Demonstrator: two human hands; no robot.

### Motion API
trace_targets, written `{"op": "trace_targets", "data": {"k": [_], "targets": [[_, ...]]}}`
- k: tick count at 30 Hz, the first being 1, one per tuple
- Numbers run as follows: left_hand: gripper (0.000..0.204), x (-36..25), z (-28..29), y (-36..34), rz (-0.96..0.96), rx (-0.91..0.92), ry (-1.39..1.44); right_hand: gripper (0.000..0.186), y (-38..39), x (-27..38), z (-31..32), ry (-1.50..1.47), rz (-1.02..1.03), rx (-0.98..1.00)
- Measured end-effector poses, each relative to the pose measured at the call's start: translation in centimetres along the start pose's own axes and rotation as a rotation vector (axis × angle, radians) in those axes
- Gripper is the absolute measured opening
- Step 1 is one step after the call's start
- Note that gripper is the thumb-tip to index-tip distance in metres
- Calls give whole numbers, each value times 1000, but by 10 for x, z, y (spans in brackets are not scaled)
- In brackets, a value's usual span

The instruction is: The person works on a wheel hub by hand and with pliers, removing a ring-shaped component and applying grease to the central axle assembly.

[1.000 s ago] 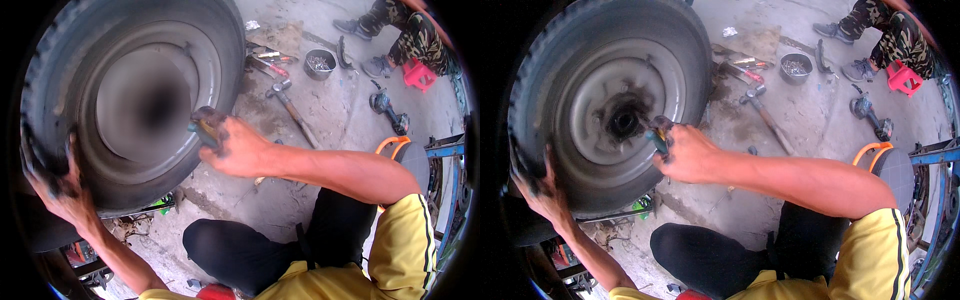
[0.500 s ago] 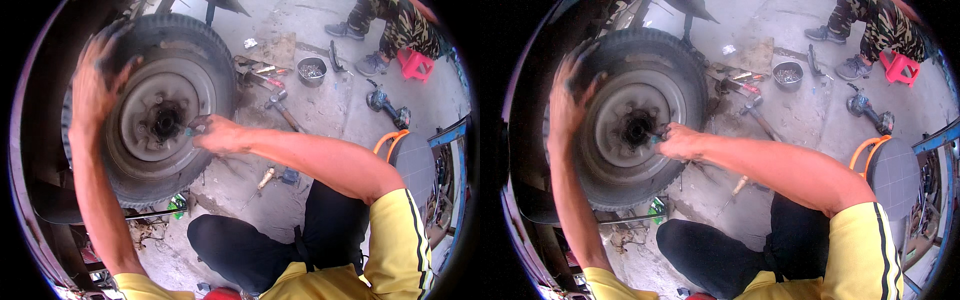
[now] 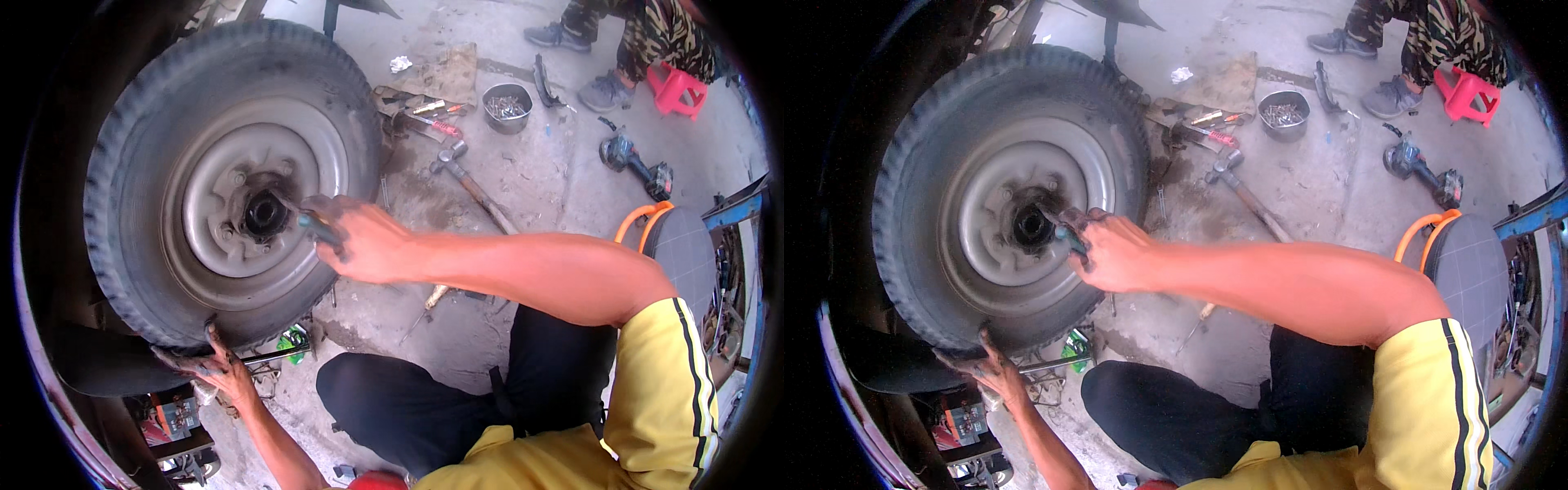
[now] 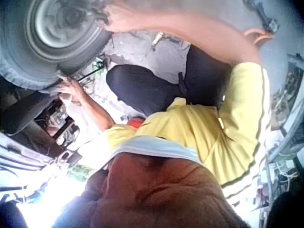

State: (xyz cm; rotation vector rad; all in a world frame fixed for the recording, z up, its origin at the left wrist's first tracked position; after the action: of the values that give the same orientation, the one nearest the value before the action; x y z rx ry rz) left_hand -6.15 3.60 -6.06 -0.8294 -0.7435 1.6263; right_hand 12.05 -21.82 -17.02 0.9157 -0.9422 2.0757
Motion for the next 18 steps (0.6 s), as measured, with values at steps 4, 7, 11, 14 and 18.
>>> {"op": "trace_targets", "data": {"k": [4, 7, 11, 14, 18], "targets": [[94, 6, -3, -19, 17, -50, 119, 37, 4, 4, 2, 17, 9, -91], [86, -17, -7, -37, 29, -84, 219, 34, 2, 2, 4, -48, -112, 1], [87, -15, -4, -31, 55, -61, 133, 34, -6, 12, 12, -59, -230, 168], [95, -4, -6, -13, 65, -67, 40, 35, -10, 21, 6, -22, -191, 296], [97, -8, -12, -21, -21, -118, 10, 37, -13, 26, 6, 111, 63, 267]]}}
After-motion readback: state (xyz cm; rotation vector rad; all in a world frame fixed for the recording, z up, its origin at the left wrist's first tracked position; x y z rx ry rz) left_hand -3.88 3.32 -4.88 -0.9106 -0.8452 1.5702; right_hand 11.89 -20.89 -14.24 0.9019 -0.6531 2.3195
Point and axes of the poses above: each hand's wrist, its own y-axis away from the middle knuckle, its own z-axis out of the back of the hand, x = y × z, the point moved 7 cm from there along -y, towards the middle knuckle, and after that the axes turned 9 degrees about y, right-handed, at the moved point
